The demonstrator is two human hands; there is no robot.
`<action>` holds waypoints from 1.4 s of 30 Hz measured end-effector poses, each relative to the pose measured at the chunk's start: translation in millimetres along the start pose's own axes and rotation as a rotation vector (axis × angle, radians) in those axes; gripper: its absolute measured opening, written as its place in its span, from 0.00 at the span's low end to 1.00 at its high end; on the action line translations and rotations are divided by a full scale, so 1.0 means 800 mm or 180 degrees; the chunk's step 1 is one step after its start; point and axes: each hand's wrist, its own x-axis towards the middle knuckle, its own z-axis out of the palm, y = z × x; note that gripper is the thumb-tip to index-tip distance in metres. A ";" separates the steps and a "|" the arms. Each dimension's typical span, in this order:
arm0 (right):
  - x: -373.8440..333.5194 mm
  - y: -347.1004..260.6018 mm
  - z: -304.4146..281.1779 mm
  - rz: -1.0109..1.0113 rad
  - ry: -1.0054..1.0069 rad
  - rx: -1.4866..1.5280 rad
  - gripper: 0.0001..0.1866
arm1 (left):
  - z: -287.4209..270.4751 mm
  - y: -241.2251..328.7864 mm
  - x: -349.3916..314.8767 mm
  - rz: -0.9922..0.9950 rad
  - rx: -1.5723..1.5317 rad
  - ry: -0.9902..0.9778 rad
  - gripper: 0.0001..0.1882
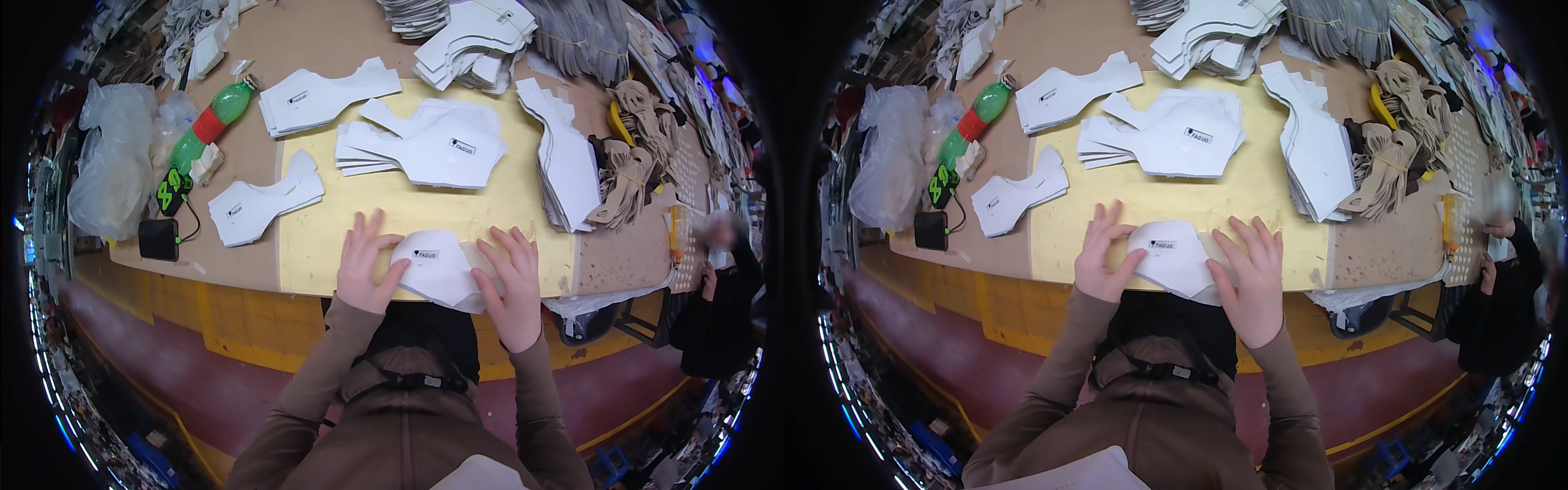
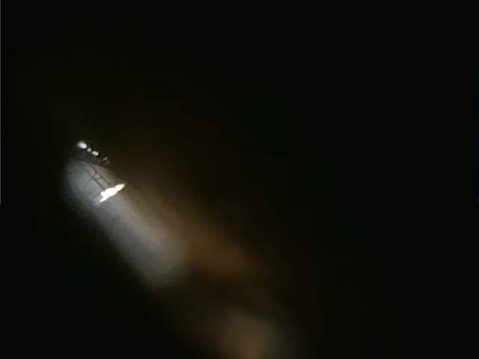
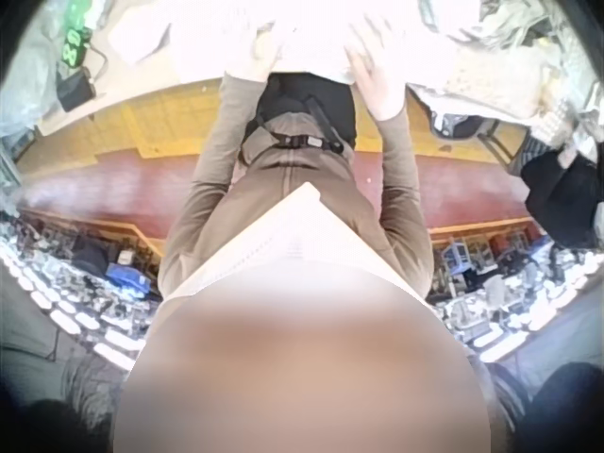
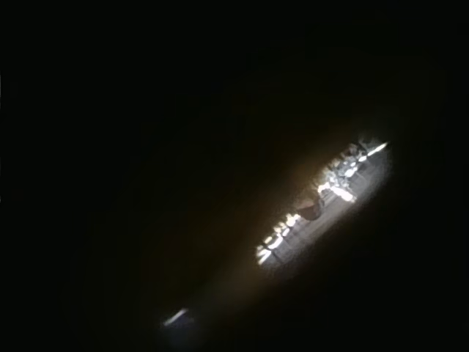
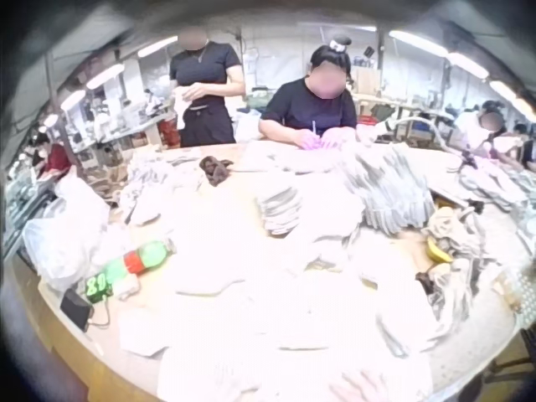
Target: The person repeatedly picks up white paper cutouts, peels off a small sticker from each one, and places the sticker on the table. The person handles the items one at a time throughout the clip.
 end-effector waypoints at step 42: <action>0.002 -0.053 -0.055 0.0600 0.0030 0.2123 0.03 | -0.050 0.110 -0.005 -0.1409 -0.3150 -0.0691 0.29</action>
